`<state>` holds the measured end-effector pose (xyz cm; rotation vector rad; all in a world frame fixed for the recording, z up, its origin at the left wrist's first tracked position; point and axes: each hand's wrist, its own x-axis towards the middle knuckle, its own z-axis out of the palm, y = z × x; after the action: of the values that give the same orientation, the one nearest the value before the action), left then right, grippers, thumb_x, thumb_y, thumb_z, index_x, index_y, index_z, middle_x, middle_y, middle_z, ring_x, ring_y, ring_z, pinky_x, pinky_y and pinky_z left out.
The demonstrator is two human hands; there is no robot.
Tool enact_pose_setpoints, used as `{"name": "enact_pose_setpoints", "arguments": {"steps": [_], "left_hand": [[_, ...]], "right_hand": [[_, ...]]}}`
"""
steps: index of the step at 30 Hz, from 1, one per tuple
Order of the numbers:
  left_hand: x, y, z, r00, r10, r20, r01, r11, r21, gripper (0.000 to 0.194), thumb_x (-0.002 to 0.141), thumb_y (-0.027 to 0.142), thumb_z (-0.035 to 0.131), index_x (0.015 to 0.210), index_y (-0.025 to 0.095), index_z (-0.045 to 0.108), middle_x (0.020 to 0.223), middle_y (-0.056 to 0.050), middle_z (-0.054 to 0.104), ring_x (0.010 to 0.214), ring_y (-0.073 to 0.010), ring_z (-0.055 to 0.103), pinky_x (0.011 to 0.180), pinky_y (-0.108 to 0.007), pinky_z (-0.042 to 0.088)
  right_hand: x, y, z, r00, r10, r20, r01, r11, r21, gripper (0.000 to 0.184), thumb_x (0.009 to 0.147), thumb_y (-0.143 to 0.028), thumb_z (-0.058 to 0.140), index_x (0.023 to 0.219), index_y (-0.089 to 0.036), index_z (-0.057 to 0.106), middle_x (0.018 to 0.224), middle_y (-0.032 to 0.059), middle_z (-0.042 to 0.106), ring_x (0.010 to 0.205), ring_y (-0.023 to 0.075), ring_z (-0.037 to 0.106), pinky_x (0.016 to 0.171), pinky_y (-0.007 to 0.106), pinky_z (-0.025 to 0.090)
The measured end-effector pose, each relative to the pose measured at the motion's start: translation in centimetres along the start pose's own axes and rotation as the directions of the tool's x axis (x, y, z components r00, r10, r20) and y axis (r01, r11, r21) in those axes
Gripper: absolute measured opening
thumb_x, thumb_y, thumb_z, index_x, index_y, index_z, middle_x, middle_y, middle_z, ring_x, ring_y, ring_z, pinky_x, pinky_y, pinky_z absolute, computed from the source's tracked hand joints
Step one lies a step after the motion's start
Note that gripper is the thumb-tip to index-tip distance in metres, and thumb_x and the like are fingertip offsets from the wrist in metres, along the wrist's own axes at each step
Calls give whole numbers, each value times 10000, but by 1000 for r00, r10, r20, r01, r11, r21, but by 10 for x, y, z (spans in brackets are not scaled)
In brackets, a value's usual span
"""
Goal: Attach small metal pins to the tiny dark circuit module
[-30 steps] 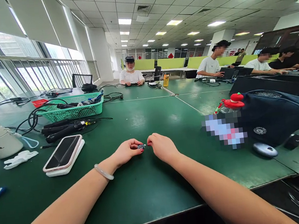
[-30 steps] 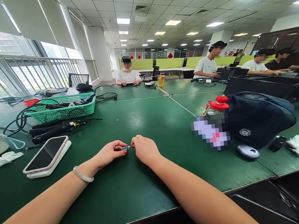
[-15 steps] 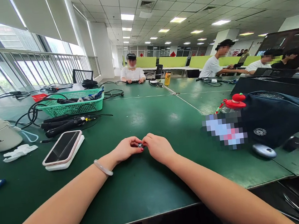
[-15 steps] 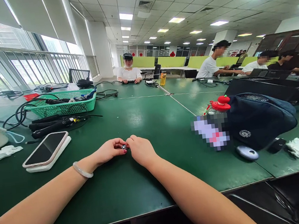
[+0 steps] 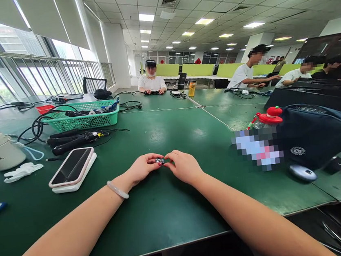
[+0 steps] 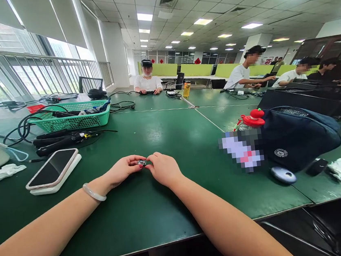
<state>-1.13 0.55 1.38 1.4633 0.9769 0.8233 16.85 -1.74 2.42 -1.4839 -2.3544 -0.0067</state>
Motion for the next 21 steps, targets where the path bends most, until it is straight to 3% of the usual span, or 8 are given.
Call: {"name": "enact_pose_setpoints", "arguments": {"steps": [6,15,19,21], "left_hand": [[-1,3,2,999,-43,28,44,997,-64,404,650,232,691,1037,137,627,993,-77,679,913,-176,613,904,-348,436],[0,1,-4,982,-182,42,187,963,-192,434,623,224,726,1032,120,623,939,-75,680,806,-132,629,874,-311,464],[-1,-1,-4,993,-116,13,117,986,-118,437,664,251,683,1068,107,597,940,-86,673,791,-133,628,853,-322,474],[0,-1,-10,997,-49,-61,50,999,17,403,700,251,636,1073,109,586,979,-95,663,798,-138,628,829,-314,482]], "right_hand": [[0,-2,7,1000,-7,-5,7,999,-31,281,890,-414,412,992,-217,586,953,36,600,808,131,576,694,233,414],[8,-13,25,990,-141,11,140,972,-191,266,914,-339,366,931,-184,582,913,58,600,803,149,573,657,235,405],[8,-16,26,988,-151,10,150,971,-186,279,919,-340,352,948,-188,584,918,58,602,801,150,575,667,242,410],[7,-15,25,992,-123,-6,120,978,-171,293,918,-359,349,928,-188,587,899,55,602,799,146,577,670,237,406]]}}
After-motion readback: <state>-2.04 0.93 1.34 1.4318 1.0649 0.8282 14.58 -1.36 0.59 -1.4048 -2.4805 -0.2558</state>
